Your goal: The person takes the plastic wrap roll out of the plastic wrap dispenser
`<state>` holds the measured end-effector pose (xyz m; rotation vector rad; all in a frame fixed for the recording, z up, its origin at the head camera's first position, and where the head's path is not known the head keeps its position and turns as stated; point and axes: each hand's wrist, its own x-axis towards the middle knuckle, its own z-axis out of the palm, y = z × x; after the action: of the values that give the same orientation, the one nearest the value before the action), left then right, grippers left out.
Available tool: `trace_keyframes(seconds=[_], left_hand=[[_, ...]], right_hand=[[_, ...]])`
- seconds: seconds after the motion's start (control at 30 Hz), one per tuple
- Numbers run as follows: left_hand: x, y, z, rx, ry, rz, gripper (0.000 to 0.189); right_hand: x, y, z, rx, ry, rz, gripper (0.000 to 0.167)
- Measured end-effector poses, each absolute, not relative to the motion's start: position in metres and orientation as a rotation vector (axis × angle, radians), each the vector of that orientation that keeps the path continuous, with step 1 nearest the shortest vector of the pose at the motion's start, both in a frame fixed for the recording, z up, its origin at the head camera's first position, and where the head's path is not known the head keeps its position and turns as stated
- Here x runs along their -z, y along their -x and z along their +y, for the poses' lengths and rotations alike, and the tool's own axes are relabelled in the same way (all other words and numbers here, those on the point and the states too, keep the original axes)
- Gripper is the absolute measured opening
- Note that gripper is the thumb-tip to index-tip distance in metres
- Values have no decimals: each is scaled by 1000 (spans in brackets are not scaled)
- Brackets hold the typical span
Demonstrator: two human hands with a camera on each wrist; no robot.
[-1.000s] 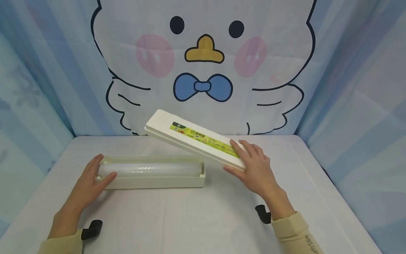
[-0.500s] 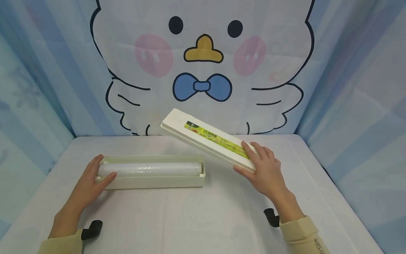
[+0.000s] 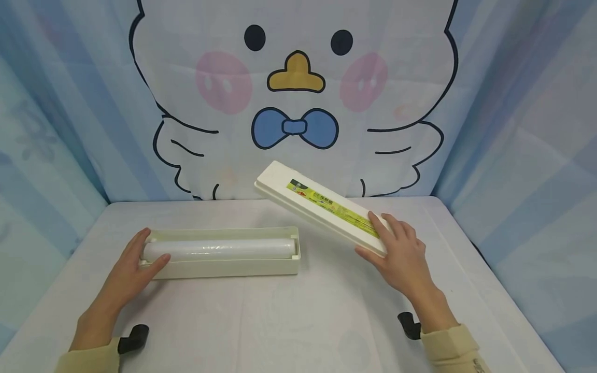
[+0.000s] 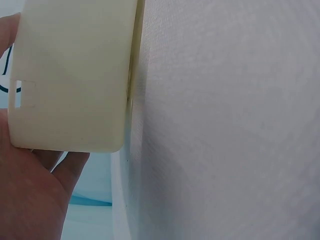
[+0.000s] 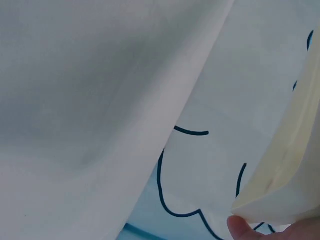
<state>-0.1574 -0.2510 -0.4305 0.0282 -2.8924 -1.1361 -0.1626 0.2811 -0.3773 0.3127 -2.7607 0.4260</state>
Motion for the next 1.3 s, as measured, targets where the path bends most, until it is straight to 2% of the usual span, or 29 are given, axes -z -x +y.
trace_keyframes(seconds=[1.3], left_hand=[[431,158,-251,1132,-44,-2908,97]], right_hand=[[407,151,327,-240,-108,-2923,81]])
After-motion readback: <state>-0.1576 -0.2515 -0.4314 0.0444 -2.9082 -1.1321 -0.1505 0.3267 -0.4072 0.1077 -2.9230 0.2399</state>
